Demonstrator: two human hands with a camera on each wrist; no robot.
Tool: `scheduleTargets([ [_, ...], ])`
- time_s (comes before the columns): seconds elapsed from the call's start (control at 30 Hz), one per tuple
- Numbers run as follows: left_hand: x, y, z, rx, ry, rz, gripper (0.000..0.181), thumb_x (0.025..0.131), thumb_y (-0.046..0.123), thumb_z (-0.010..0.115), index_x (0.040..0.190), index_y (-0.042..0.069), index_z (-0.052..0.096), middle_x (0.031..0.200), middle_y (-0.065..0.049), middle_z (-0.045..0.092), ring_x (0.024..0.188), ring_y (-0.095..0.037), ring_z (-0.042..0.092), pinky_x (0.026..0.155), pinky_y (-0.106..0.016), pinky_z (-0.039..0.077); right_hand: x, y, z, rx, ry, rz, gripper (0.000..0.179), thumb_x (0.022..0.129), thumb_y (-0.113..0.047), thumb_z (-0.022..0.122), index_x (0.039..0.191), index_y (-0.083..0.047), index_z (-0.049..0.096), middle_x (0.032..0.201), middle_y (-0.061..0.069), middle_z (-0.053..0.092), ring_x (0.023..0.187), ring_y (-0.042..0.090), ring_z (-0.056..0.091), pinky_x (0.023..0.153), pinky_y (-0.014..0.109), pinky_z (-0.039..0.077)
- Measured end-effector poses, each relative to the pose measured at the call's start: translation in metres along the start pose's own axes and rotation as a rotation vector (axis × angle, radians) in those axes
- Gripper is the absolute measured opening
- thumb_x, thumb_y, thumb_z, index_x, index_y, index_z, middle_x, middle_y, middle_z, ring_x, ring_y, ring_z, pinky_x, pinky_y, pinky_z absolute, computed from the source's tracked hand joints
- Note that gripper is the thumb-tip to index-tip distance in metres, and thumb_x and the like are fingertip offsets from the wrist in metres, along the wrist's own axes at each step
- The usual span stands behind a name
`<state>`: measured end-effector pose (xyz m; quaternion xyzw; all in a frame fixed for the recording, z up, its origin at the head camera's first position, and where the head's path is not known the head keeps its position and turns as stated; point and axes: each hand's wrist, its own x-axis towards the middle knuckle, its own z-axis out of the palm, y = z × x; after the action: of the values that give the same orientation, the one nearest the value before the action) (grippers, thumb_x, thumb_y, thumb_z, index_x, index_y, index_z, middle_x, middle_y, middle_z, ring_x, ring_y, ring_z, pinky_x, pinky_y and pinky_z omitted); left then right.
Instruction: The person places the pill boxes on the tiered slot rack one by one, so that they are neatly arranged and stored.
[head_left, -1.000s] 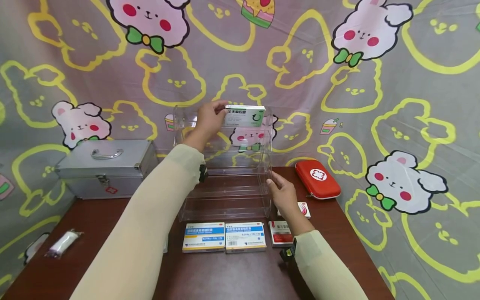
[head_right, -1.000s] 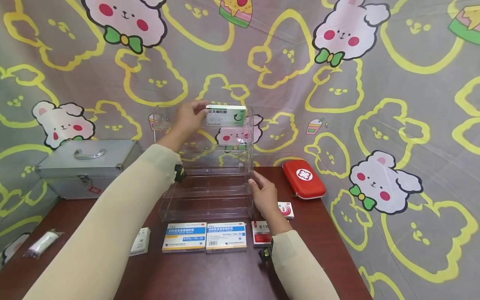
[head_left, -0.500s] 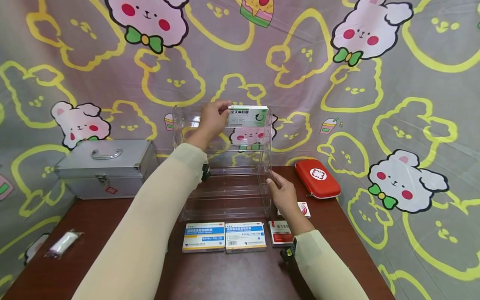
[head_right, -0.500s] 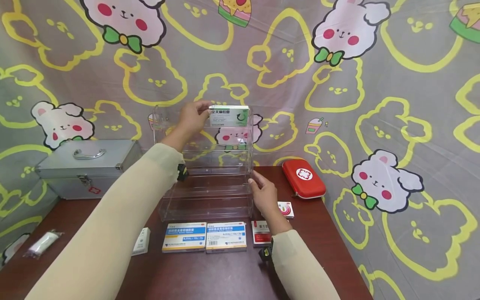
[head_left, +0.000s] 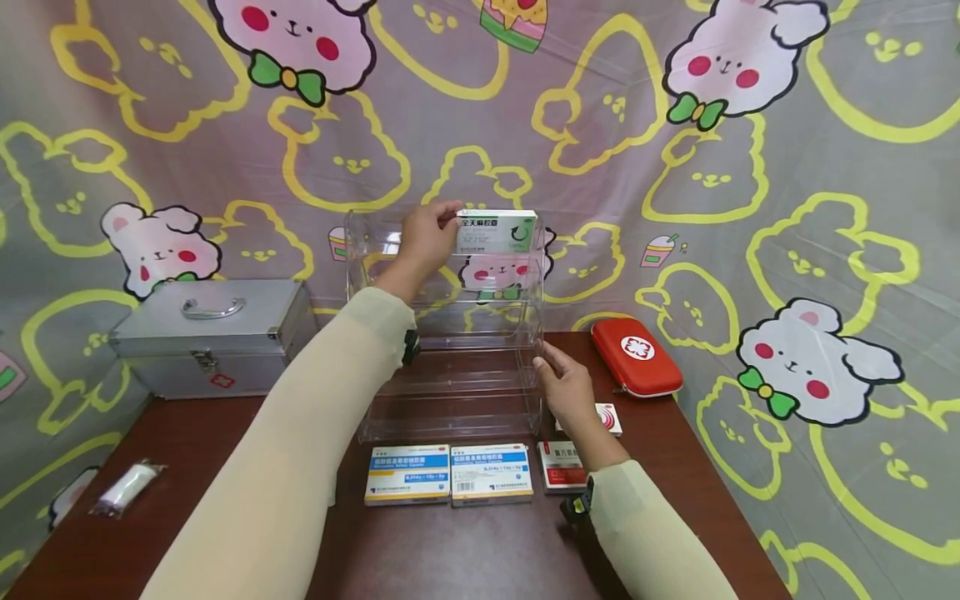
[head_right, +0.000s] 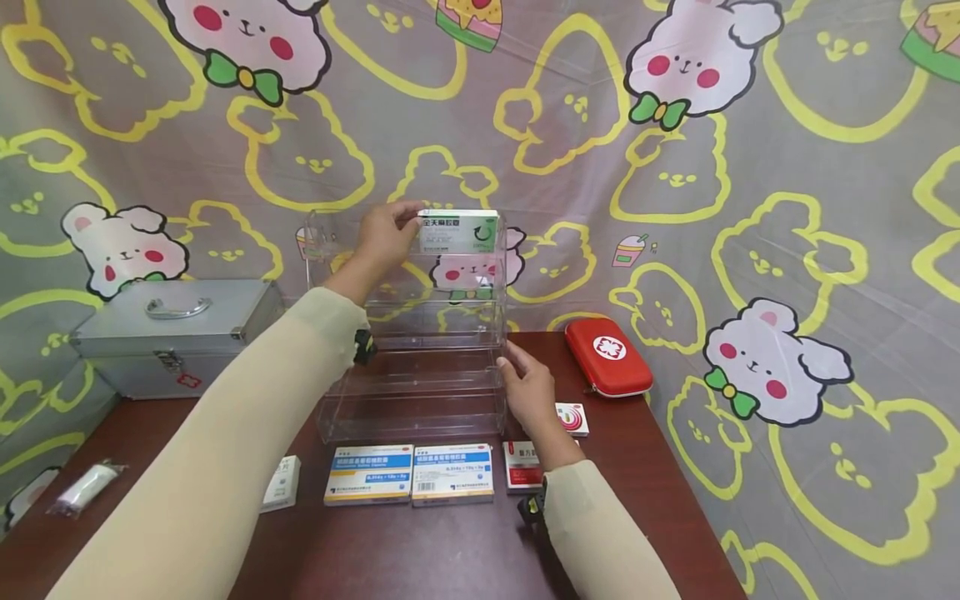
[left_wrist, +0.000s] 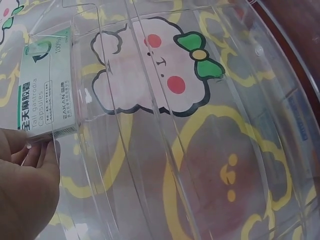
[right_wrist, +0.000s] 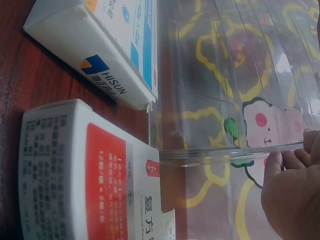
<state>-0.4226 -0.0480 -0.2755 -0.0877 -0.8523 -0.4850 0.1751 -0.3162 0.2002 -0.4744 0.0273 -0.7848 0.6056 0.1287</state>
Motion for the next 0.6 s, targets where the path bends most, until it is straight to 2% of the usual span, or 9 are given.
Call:
scheduleTargets([
  [0.2,-0.001,-0.003,-0.003,-0.019,0.020,0.023,0.038,0.113,0.018,0.060,0.148,0.008,0.068,0.142,-0.012,0.072,0.129,-0.027,0.068,0.110,-0.038,0.058,0.001,0.000,0.000,-0.007,0.001,-0.012,0.043,0.108,-0.012,0.069,0.151,-0.007,0.066,0.151,0.013,0.066,0.143,0.028,0.062,0.122,0.050,0.050],
  [0.33,-0.009,-0.007,-0.012,-0.030,0.033,0.031,0.040,0.113,0.022,0.060,0.150,0.008,0.066,0.146,-0.011,0.071,0.134,-0.027,0.066,0.114,-0.038,0.056,0.001,0.000,0.001,-0.006,0.001,-0.016,0.044,0.108,-0.012,0.069,0.151,-0.007,0.066,0.151,0.014,0.066,0.143,0.030,0.062,0.123,0.050,0.049],
  [0.47,-0.028,-0.016,-0.026,-0.047,0.032,0.054,0.040,0.112,0.024,0.062,0.149,0.008,0.066,0.147,-0.011,0.070,0.136,-0.027,0.065,0.117,-0.038,0.055,0.000,-0.001,0.001,-0.026,0.005,-0.004,0.044,0.108,-0.013,0.070,0.151,-0.007,0.066,0.151,0.014,0.067,0.143,0.030,0.062,0.124,0.050,0.048],
  [0.6,-0.058,-0.029,-0.042,-0.076,0.009,0.105,0.041,0.111,0.026,0.065,0.147,0.006,0.067,0.144,-0.013,0.072,0.134,-0.029,0.068,0.116,-0.041,0.056,-0.002,-0.001,-0.001,-0.017,0.010,0.005,0.043,0.107,-0.012,0.070,0.151,-0.007,0.066,0.151,0.014,0.067,0.143,0.030,0.062,0.124,0.051,0.048],
])
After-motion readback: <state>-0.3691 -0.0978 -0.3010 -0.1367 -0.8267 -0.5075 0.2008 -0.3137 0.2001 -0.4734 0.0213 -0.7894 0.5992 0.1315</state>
